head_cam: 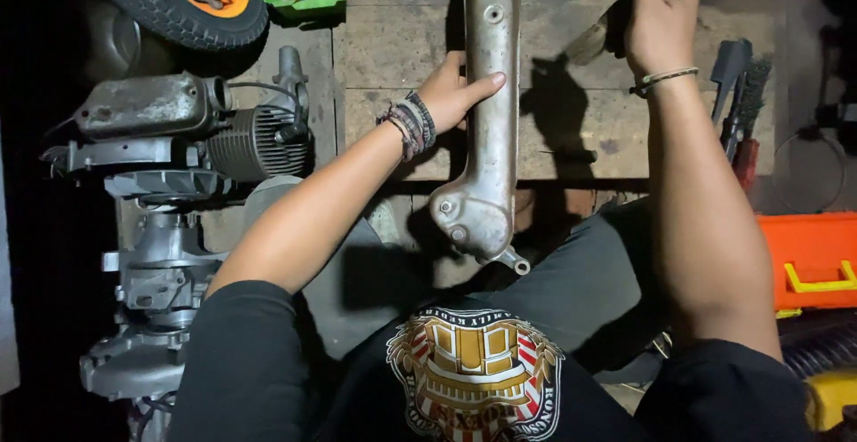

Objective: Scraping and cleaning the outer surface of a metal motorcycle component using a hand tool and brush.

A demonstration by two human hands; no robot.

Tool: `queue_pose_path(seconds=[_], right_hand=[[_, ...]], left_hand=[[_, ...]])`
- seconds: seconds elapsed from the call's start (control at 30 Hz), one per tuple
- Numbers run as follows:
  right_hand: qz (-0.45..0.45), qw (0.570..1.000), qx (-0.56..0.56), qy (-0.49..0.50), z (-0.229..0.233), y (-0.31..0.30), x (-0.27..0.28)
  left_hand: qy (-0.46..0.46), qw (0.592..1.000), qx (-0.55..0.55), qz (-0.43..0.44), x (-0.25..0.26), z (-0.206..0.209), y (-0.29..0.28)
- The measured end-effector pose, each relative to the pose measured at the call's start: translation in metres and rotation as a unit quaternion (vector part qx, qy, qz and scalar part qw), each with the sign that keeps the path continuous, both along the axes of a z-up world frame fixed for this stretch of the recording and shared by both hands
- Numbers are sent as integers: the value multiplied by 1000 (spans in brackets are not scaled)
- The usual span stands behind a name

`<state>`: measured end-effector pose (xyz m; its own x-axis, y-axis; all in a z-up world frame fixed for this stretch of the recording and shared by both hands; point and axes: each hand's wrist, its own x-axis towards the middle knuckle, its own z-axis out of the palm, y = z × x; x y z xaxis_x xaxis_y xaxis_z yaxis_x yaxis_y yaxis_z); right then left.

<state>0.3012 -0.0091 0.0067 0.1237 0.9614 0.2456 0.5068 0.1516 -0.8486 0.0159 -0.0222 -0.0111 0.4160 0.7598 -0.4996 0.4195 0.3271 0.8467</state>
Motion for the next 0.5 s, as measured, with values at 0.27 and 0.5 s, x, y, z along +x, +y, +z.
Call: queue_pose_path(seconds=[0.27, 0.5], right_hand=[[11, 993, -19, 115, -11, 16, -31], [69, 984, 8, -164, -5, 39, -61]], left_hand=[[57, 997, 47, -11, 5, -5, 3], [101, 994, 41, -26, 5, 3, 0]])
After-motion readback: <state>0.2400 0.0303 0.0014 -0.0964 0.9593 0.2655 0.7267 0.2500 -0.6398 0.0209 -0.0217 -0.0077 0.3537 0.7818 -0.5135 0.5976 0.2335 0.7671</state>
